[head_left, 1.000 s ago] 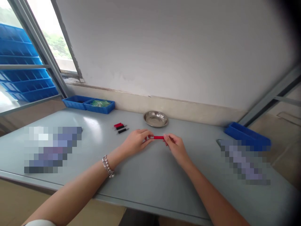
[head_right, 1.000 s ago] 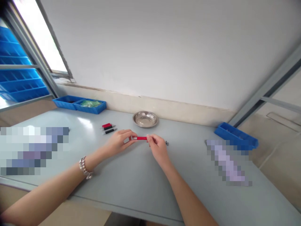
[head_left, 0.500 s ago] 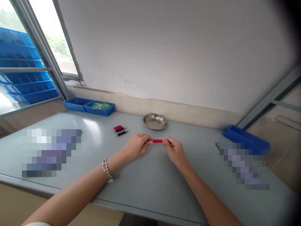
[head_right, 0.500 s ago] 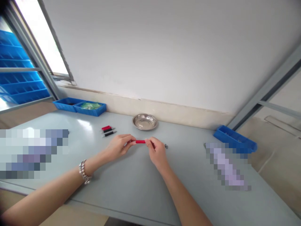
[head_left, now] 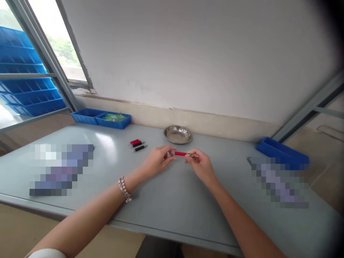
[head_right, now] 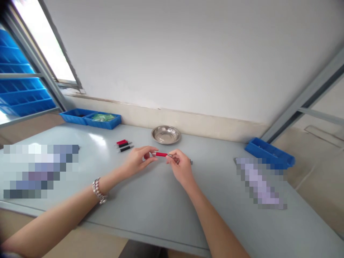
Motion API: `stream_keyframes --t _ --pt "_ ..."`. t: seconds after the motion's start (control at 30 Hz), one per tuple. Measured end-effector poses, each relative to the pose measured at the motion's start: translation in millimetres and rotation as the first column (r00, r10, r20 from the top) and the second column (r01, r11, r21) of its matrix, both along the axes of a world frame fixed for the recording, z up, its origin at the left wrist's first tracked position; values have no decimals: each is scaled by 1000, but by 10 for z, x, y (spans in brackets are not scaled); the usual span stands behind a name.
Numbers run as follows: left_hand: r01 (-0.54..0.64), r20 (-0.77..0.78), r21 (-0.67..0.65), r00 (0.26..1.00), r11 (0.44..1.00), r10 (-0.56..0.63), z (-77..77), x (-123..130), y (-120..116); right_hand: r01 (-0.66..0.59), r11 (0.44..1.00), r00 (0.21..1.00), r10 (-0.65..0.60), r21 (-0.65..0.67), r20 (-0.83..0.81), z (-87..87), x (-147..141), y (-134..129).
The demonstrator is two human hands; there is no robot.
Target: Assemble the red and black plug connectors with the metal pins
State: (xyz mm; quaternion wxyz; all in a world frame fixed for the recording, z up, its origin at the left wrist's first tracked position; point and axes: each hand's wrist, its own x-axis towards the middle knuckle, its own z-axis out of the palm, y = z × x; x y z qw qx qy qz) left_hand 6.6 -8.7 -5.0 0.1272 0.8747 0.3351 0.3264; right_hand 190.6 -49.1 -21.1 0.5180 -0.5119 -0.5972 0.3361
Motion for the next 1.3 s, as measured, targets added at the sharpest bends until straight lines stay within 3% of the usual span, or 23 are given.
stream_keyframes --t 0.2,0.33,0.6,0.7,0.77,0.87,0.97,1.07,1.17,1.3 --pt "7 -91 50 996 999 -2 21 -20 -9 -82 980 984 50 -179 -173 60 -40 -38" --pt "29 -134 69 991 997 -19 28 -18 -21 -125 969 964 67 -215 -257 61 -53 -58" --pt "16 -163 25 987 1000 -12 86 -37 -20 -20 997 990 9 -76 -142 86 4 -32" --pt "-86 -115 87 989 993 95 120 -122 88 100 995 995 -100 15 -17 71 115 13" --pt "-230 -53 136 970 964 239 139 -224 206 189 978 977 -196 82 88 48 211 50" --pt "-455 -1 157 888 877 461 167 -423 401 272 952 927 -298 139 227 1 352 107" --pt "-596 -24 88 800 798 600 196 -613 544 286 938 836 -343 194 429 -75 454 164" --pt "-682 -84 23 727 731 681 207 -742 609 289 934 684 -355 211 637 -168 495 210" --pt "-748 -180 14 651 663 738 178 -818 644 365 912 550 -373 187 747 -237 495 228" --pt "-783 -292 21 589 621 753 85 -889 702 433 890 474 -361 145 803 -261 489 218"
